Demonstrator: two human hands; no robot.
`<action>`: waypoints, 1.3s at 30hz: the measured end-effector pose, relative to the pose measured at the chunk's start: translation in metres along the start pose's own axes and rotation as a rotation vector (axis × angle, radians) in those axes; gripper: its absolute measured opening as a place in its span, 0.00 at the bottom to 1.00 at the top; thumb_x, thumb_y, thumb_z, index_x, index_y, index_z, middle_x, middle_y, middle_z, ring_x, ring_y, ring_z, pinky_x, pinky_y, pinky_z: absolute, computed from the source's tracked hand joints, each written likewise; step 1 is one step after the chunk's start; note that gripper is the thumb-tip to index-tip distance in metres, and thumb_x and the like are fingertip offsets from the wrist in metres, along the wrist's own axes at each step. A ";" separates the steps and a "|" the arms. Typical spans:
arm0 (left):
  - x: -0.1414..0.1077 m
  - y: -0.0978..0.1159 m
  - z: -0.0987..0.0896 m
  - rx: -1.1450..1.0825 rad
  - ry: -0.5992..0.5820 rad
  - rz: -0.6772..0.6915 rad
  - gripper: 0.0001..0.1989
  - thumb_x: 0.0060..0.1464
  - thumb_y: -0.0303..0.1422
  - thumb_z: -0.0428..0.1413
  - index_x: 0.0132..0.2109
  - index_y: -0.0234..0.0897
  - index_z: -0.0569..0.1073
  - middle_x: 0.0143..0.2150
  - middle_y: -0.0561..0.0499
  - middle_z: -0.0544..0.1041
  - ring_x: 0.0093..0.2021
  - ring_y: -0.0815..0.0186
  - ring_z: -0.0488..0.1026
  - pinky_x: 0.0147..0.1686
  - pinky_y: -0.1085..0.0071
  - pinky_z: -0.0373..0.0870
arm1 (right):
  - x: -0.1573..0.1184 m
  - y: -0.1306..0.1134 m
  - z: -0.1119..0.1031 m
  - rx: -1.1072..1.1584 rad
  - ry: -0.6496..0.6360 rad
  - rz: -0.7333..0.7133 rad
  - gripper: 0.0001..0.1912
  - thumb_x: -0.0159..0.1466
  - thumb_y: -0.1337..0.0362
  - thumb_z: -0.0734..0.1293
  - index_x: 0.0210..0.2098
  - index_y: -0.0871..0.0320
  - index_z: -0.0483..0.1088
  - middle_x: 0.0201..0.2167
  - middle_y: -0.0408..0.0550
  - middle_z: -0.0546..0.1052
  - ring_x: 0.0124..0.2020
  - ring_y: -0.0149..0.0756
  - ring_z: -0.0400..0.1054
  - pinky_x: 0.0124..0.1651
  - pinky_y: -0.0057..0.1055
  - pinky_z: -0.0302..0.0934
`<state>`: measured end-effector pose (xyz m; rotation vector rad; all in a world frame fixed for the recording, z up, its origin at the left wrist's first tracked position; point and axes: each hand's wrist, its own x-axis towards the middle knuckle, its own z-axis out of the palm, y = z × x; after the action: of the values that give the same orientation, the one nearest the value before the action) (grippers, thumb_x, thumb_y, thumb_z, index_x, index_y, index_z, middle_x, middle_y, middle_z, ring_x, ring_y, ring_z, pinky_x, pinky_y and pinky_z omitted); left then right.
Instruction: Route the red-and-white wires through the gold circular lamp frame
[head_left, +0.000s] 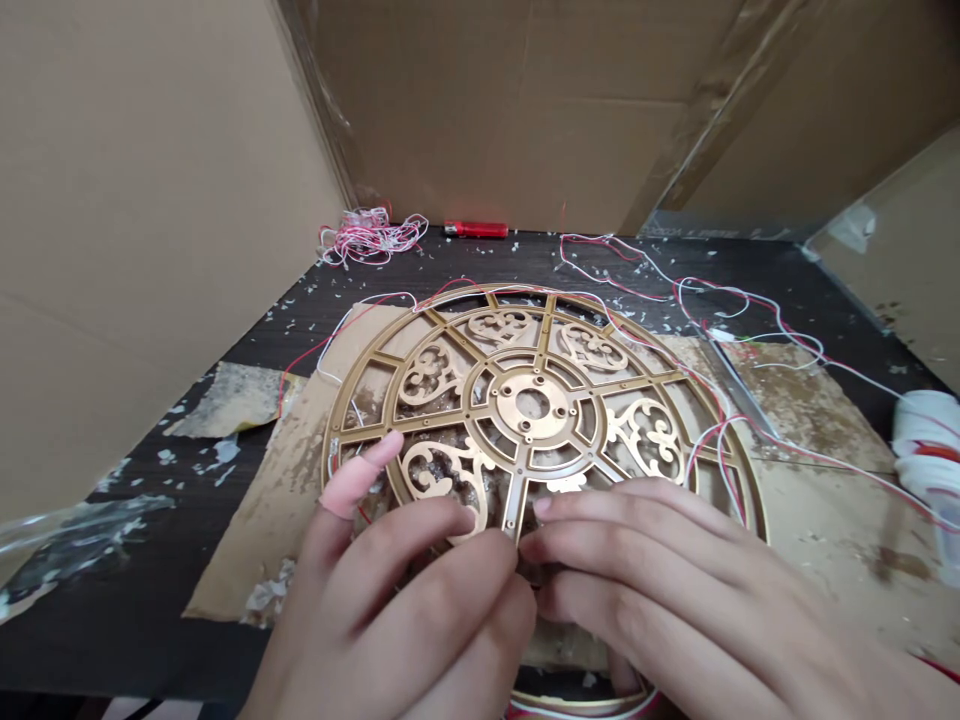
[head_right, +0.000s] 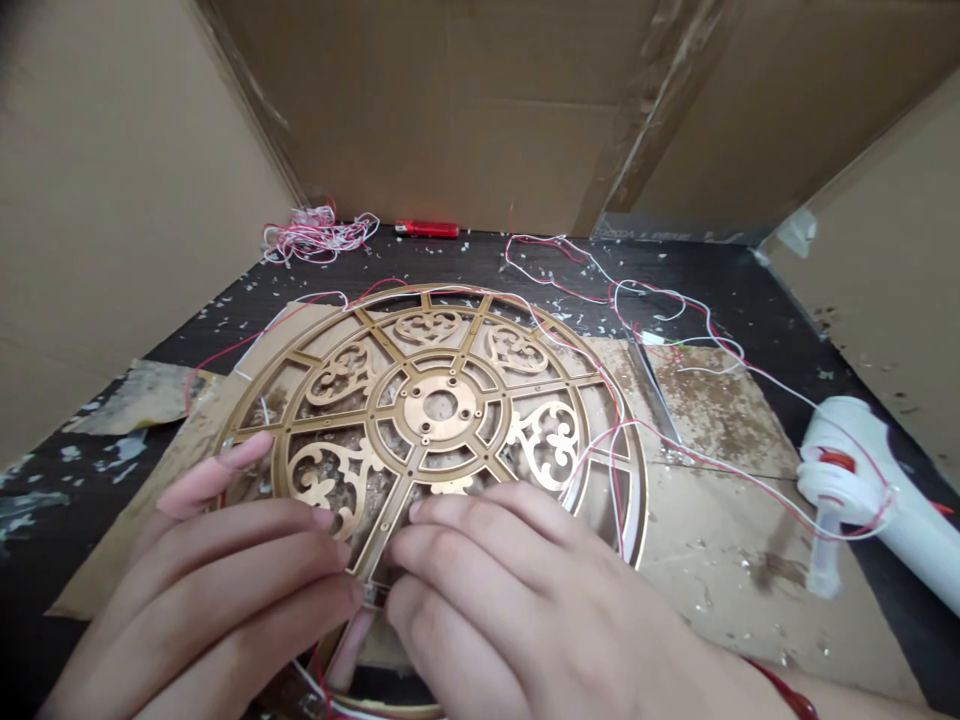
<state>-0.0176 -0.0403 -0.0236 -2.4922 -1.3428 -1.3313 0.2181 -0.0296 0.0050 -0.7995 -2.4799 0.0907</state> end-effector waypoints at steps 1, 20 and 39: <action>0.000 0.000 -0.001 0.009 -0.016 0.016 0.12 0.73 0.23 0.55 0.42 0.45 0.77 0.39 0.61 0.86 0.43 0.67 0.84 0.81 0.58 0.69 | 0.000 0.000 0.000 0.003 -0.001 0.000 0.27 0.91 0.71 0.54 0.49 0.59 0.85 0.57 0.45 0.85 0.62 0.33 0.80 0.75 0.27 0.71; -0.005 -0.002 -0.008 0.034 -0.041 0.118 0.16 0.76 0.21 0.54 0.39 0.43 0.76 0.38 0.61 0.85 0.45 0.69 0.84 0.83 0.53 0.67 | -0.003 -0.001 0.000 0.013 -0.022 -0.004 0.28 0.91 0.70 0.52 0.54 0.58 0.85 0.61 0.45 0.84 0.66 0.33 0.79 0.78 0.30 0.69; -0.005 -0.008 -0.012 0.063 -0.116 0.202 0.07 0.74 0.31 0.60 0.44 0.47 0.80 0.38 0.59 0.85 0.50 0.61 0.87 0.83 0.47 0.69 | -0.009 0.001 0.004 0.034 -0.021 0.010 0.25 0.92 0.68 0.54 0.56 0.58 0.84 0.66 0.40 0.81 0.69 0.28 0.74 0.86 0.24 0.51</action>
<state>-0.0325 -0.0430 -0.0225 -2.6144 -1.0953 -1.1032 0.2225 -0.0331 -0.0031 -0.8002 -2.4878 0.1454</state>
